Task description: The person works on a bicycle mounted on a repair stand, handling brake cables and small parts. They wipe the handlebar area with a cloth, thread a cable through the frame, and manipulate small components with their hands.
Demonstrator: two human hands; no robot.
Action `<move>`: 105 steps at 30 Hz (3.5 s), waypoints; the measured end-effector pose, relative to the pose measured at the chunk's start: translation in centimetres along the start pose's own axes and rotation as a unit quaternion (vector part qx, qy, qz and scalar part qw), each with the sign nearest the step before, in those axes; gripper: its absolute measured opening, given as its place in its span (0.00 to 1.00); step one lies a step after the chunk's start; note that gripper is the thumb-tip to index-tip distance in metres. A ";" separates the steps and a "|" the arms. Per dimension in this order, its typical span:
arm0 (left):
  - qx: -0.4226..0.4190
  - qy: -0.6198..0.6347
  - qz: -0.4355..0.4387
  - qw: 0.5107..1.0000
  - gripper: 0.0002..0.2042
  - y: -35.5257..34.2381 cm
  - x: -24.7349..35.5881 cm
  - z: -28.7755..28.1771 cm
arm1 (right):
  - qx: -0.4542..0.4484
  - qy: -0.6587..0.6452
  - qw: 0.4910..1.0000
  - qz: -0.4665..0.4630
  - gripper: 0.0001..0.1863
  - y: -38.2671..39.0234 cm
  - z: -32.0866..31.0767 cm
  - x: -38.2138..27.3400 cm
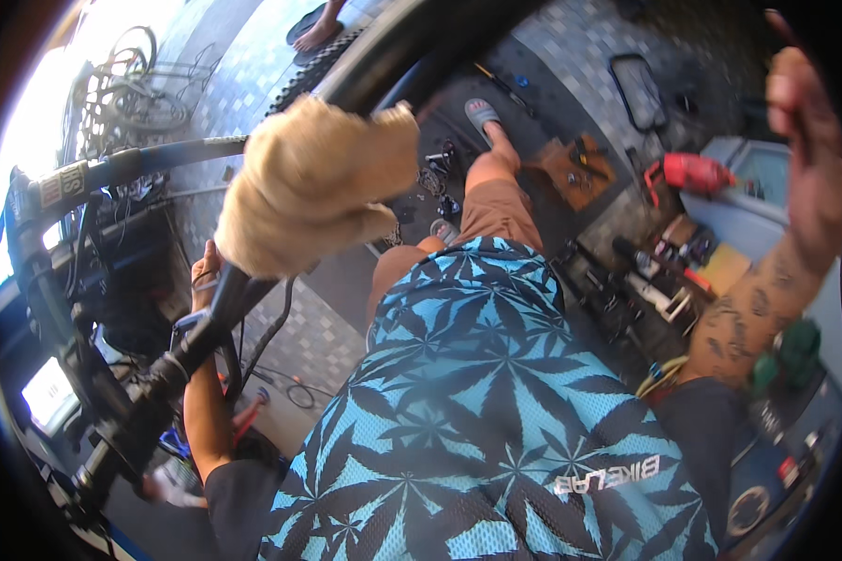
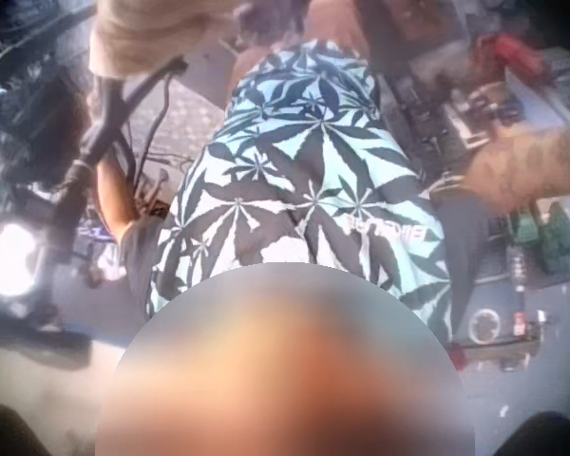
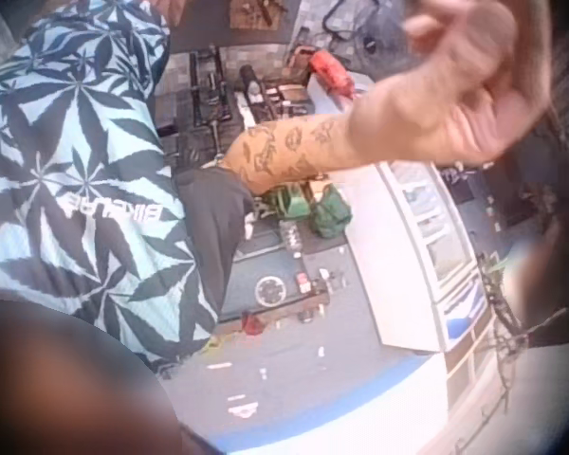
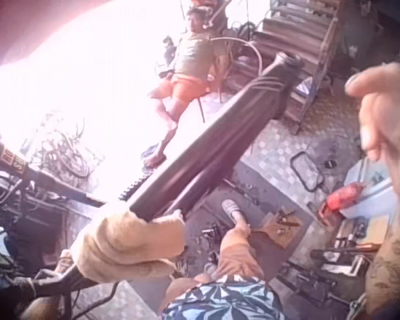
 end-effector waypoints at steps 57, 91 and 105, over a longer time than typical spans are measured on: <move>0.191 -0.248 0.493 0.812 0.14 -2.4 15.2 0.3 | -0.378 -0.125 0.911 0.103 0.24 -13.2 51.9 2.9; -0.086 0.088 0.354 0.927 0.15 -0.8 22.8 6.8 | -0.313 -0.128 0.933 0.128 0.19 -15.0 52.7 4.1; 0.005 0.069 0.312 0.947 0.15 -2.3 18.6 3.4 | -0.286 -0.148 0.938 0.132 0.17 -14.4 51.9 4.8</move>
Point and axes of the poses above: each hand's wrist, its own y-axis away from the middle knuckle, its own z-axis out of the palm, x = y × z, the point moved 6 cm from there along -y, towards the middle knuckle, and after that the axes turned 7 degrees about -z, right-handed, at the moved point
